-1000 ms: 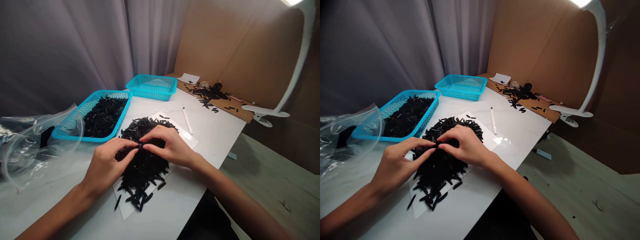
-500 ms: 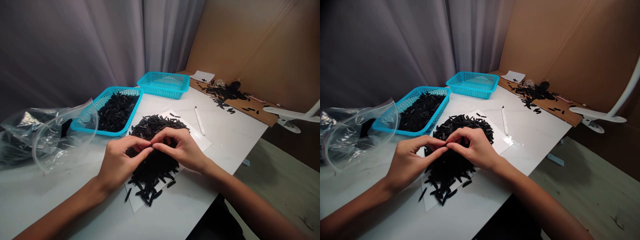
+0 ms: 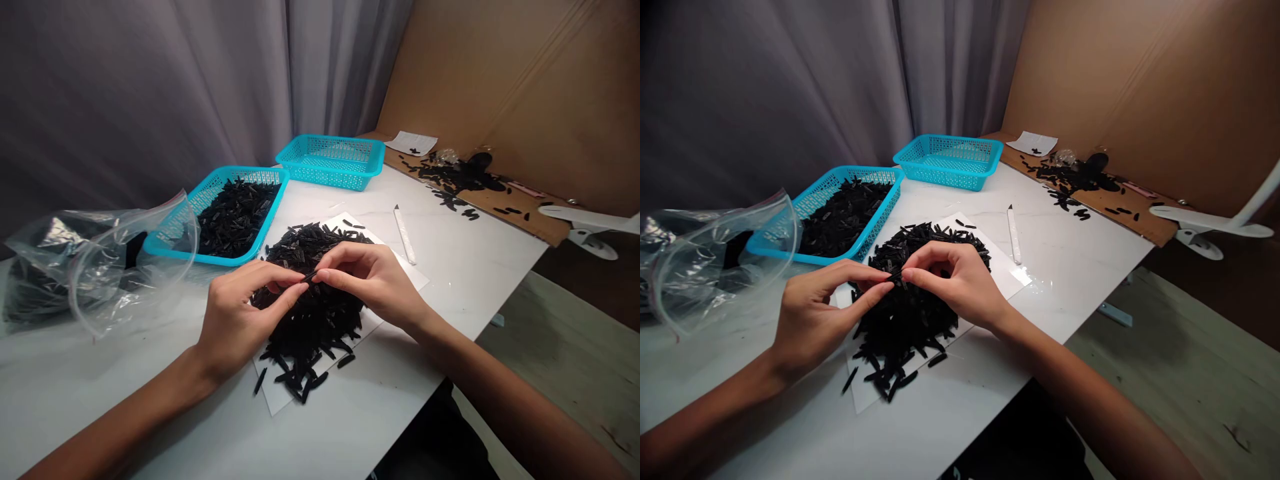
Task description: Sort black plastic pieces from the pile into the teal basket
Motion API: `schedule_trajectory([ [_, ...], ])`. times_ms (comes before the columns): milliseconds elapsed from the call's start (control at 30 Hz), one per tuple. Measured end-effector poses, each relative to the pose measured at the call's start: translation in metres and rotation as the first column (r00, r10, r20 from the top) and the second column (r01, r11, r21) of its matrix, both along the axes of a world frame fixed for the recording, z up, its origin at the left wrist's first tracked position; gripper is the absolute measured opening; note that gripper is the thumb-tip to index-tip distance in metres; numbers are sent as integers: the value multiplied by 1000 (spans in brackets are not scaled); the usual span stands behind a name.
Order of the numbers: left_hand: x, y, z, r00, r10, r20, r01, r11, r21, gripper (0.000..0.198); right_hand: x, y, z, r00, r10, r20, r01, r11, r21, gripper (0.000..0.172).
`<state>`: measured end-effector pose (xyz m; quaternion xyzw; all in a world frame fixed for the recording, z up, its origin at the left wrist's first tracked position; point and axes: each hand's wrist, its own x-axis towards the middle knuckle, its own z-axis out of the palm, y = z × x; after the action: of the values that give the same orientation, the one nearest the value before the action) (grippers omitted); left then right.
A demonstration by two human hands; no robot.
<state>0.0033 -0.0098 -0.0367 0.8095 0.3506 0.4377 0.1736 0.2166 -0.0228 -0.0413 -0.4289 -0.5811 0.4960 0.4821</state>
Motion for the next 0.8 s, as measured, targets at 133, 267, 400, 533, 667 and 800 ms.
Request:
schedule_trajectory([
  [133,0,0,-1,1000,11,0,-11,1000,2,1,-1,-2,0,997,-23,74,20,999,33,27],
  [267,-1,0,-2,1000,27,-12,-27,1000,-3,6,-1,-2,2,997,-15,80,12,999,41,29],
  [400,-2,0,-2,999,35,-19,-35,999,5,9,-1,-3,3,996,-8,84,4,999,45,31],
  [533,-2,0,-1,999,30,-24,-30,1000,4,9,-1,-4,4,997,0,74,-2,999,34,33],
  [667,-1,0,0,1000,12,-19,-12,1000,11,7,0,-4,5,999,24,41,-25,999,24,33],
  [800,-1,0,2,1000,1,-3,0,999,34,6,0,-4,5,999,34,31,-35,999,38,31],
])
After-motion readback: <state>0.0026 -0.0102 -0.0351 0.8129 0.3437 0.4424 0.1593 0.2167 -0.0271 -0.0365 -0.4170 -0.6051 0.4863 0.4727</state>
